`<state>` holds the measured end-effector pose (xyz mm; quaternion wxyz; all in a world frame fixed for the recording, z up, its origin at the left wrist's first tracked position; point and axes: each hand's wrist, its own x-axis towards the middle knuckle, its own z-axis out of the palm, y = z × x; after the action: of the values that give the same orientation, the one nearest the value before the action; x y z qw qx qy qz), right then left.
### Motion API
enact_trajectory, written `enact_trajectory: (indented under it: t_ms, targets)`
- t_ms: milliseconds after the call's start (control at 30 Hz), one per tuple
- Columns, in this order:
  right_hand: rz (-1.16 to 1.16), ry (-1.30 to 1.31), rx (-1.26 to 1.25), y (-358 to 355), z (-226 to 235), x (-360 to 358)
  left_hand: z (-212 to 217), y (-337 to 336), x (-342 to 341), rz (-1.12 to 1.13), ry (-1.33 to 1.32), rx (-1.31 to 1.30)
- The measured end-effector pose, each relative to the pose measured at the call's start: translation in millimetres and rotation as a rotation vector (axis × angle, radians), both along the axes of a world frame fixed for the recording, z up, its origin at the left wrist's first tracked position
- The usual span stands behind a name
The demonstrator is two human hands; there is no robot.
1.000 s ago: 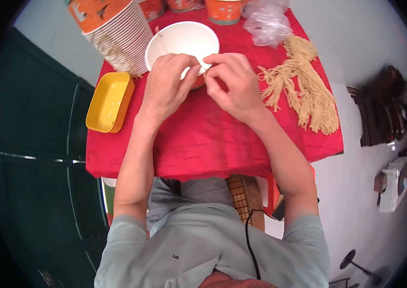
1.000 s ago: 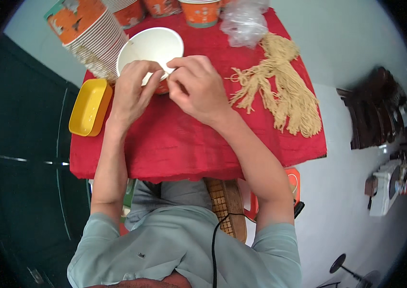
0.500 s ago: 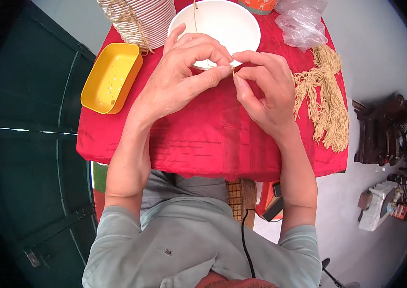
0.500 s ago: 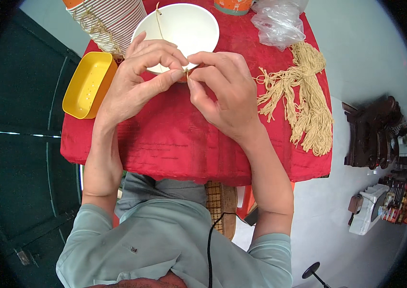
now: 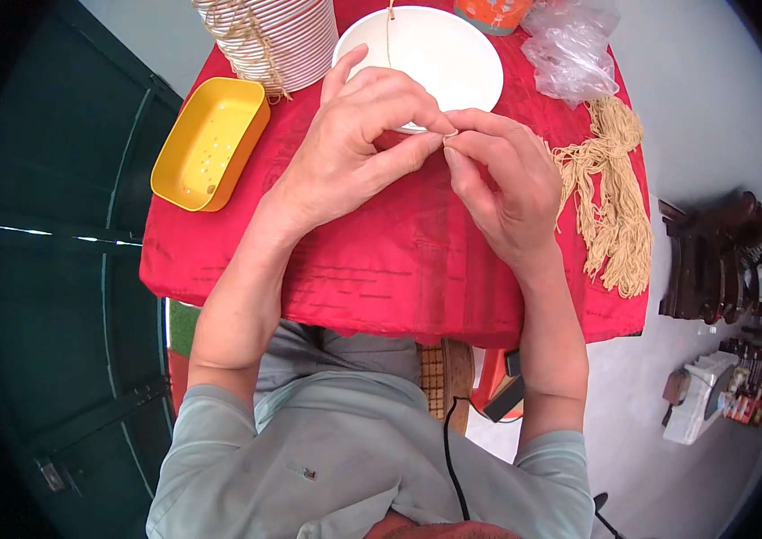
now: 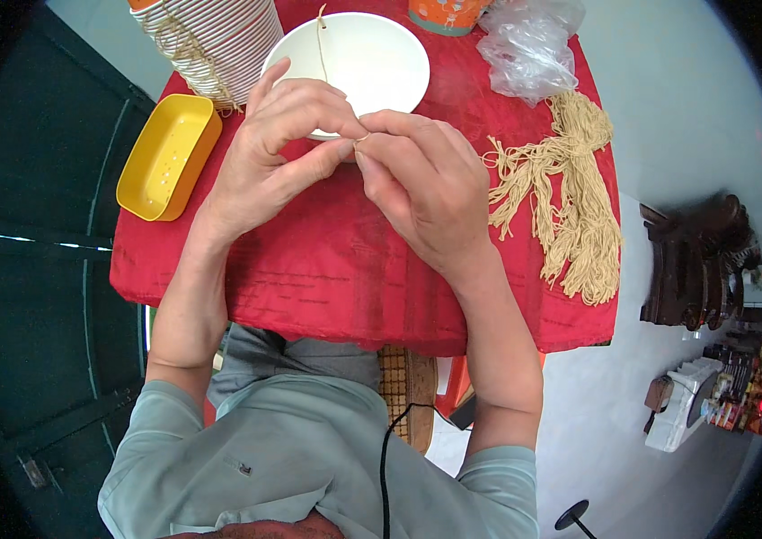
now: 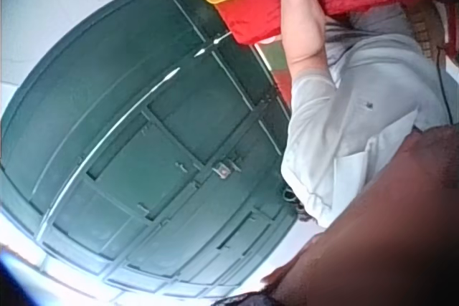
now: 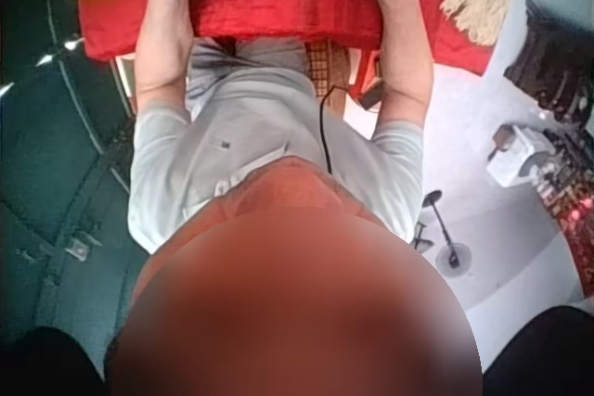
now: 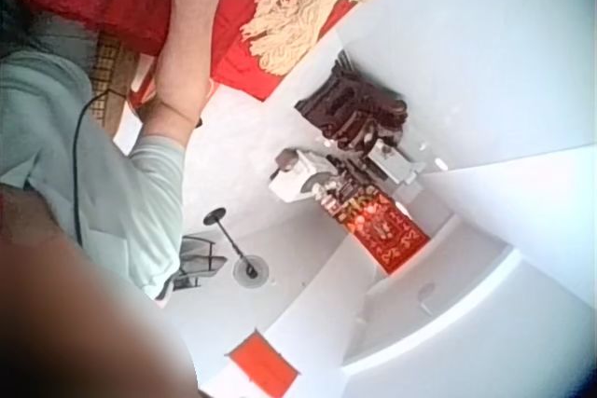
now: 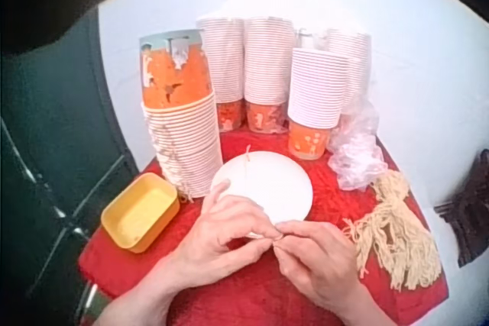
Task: Tying thin ropes or strings through holes in paper cups.
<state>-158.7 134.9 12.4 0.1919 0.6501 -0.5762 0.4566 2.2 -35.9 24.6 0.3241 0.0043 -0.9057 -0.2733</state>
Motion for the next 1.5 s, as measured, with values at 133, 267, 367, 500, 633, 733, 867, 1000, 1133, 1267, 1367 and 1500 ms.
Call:
enact_trajectory:
  t_ms: [133, 267, 367, 500, 633, 733, 867, 1000, 1133, 1267, 1367, 1500]
  targets:
    - [-0.005, -0.027, -0.03, -3, -3, -1, -1, 3, -2, 0.006, 0.036, -0.045]
    - [0.004, -0.07, -0.032, -3, -6, -3, -5, 8, -5, 0.045, 0.064, -0.081]
    - [0.01, -0.112, -0.031, -2, -5, -3, -6, 10, -8, 0.059, 0.083, -0.09]
    - [0.015, -0.14, -0.046, -3, -3, -3, -5, 10, -7, 0.065, 0.077, -0.079]
    - [-0.01, -0.106, -0.042, -5, -5, -5, -6, 8, -7, 0.066, 0.081, -0.058]
    - [-0.019, -0.062, -0.062, -5, -7, -8, -6, 8, -7, 0.07, 0.085, -0.04]
    - [-0.047, -0.03, -0.073, -5, -7, -8, -7, 8, -8, 0.074, 0.09, -0.007]
    - [-0.055, -0.039, -0.08, -6, -7, -5, -11, 7, -8, 0.079, 0.092, -0.011]
    - [-0.047, -0.041, -0.086, -6, -8, -6, -12, 7, -10, 0.07, 0.115, -0.02]
    - [-0.044, -0.043, -0.094, -6, -9, -5, -9, 9, -10, 0.088, 0.073, -0.013]
    - [-0.023, -0.048, -0.111, -8, -9, -5, -10, 9, -9, 0.087, 0.077, -0.014]
    - [-0.02, 0.033, -0.095, -9, -10, -8, -12, 6, -10, 0.08, 0.116, -0.007]
